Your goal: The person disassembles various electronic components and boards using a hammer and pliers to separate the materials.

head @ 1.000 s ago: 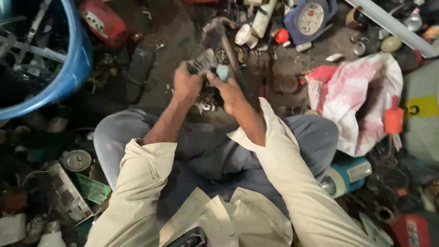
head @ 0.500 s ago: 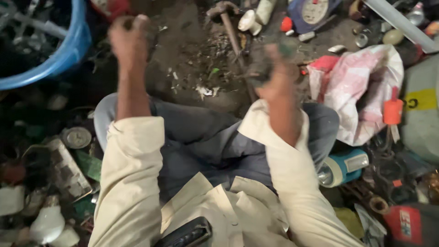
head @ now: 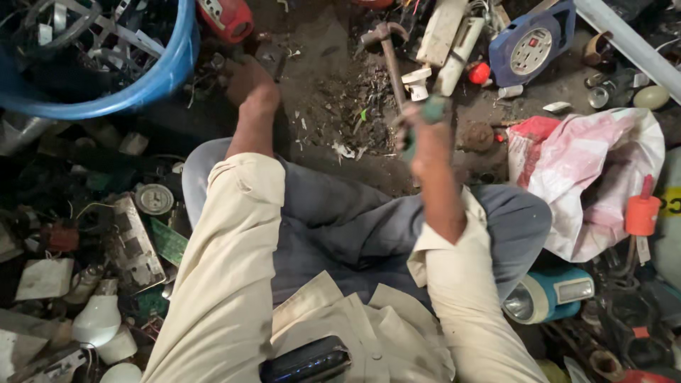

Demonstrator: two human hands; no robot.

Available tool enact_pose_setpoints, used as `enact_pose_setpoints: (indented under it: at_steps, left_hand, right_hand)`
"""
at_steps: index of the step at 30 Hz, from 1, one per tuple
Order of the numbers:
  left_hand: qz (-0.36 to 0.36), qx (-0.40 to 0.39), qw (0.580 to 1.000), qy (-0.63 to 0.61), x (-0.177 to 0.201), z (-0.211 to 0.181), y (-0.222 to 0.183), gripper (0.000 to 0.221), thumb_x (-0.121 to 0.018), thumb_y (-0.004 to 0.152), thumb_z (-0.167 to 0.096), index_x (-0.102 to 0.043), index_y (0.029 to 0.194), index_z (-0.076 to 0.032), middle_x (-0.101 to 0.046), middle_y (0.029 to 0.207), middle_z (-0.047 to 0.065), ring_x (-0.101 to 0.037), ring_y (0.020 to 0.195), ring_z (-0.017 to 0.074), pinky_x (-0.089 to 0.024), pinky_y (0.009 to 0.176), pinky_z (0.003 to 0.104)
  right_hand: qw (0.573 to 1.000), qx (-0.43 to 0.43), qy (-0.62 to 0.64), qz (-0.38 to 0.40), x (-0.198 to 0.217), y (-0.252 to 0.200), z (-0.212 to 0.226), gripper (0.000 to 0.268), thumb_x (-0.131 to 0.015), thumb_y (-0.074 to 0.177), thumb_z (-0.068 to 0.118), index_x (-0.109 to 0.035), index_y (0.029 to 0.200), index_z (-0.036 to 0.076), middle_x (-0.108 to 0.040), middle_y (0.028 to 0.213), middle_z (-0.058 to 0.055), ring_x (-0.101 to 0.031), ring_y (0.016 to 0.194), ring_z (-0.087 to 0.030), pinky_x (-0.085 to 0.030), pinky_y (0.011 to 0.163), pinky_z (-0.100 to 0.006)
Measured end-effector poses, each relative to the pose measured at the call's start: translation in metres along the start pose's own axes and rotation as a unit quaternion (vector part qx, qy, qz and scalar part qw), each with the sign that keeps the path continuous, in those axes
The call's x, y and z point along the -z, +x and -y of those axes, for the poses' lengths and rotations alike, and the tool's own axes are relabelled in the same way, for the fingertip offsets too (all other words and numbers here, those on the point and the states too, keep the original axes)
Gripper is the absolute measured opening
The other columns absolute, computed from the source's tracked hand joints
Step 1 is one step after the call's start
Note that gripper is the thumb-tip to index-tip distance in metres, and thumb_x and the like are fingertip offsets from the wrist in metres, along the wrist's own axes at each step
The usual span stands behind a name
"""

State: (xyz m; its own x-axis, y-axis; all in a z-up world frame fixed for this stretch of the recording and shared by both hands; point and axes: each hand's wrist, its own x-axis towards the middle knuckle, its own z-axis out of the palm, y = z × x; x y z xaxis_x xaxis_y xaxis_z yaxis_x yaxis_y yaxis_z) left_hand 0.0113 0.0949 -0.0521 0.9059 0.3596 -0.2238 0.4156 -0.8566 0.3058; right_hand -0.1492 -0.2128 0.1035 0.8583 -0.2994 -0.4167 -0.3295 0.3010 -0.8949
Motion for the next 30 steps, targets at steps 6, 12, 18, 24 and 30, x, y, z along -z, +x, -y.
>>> enact_pose_setpoints:
  at_steps: [6, 12, 18, 24, 30]
  left_hand:
    - [-0.043, -0.229, 0.95, -0.208, -0.042, -0.014, -0.012, 0.044, -0.081, 0.081, -0.028, -0.067, 0.104, 0.007, -0.068, 0.105, 0.033, -0.064, 0.103, 0.048, -0.052, 0.09, 0.05]
    - [0.005, -0.365, 0.904, -0.221, -0.025, -0.058, -0.047, 0.013, -0.071, 0.088, -0.019, -0.072, 0.09, -0.006, -0.069, 0.102, 0.026, -0.065, 0.103, 0.0463, -0.052, 0.089, 0.052]
    - [-0.05, -0.249, 0.823, -0.508, 0.05, -0.067, -0.035, 0.014, -0.058, 0.102, -0.015, -0.065, 0.096, -0.004, -0.065, 0.093, 0.015, -0.062, 0.08, 0.0342, -0.054, 0.072, 0.044]
    - [0.217, 0.01, 0.521, -0.825, 0.118, -0.067, -0.043, 0.02, -0.046, 0.109, -0.021, -0.058, 0.099, -0.008, -0.066, 0.084, 0.011, -0.063, 0.073, 0.0245, -0.054, 0.067, 0.04]
    - [0.356, 0.104, 0.473, -0.799, 0.1, -0.1, -0.085, 0.022, -0.046, 0.106, -0.022, -0.056, 0.096, -0.007, -0.059, 0.073, 0.008, -0.059, 0.065, 0.0244, -0.055, 0.061, 0.041]
  right_hand:
    - [0.991, 0.008, -0.037, 0.131, -0.016, 0.023, -0.035, 0.02, -0.071, 0.095, 0.014, -0.07, 0.111, 0.001, -0.073, 0.085, -0.009, -0.063, 0.06, -0.014, -0.05, 0.055, -0.028]
    - [0.987, 0.002, -0.122, 0.106, -0.022, 0.024, -0.039, 0.019, -0.071, 0.094, 0.014, -0.071, 0.108, 0.001, -0.073, 0.085, -0.008, -0.063, 0.059, -0.014, -0.049, 0.054, -0.029]
    - [0.992, -0.019, -0.102, 0.076, -0.021, 0.031, -0.041, 0.022, -0.072, 0.09, 0.014, -0.071, 0.109, 0.003, -0.071, 0.084, -0.007, -0.062, 0.06, -0.014, -0.048, 0.055, -0.031]
    - [0.988, -0.001, -0.143, 0.056, -0.024, 0.043, -0.06, 0.027, -0.077, 0.087, 0.018, -0.074, 0.11, 0.004, -0.07, 0.094, 0.001, -0.061, 0.085, -0.012, -0.05, 0.079, -0.028]
    - [0.997, -0.005, -0.023, 0.069, -0.028, 0.04, -0.064, 0.035, -0.078, 0.094, 0.025, -0.071, 0.119, 0.002, -0.071, 0.125, 0.001, -0.062, 0.111, -0.003, -0.045, 0.091, -0.027]
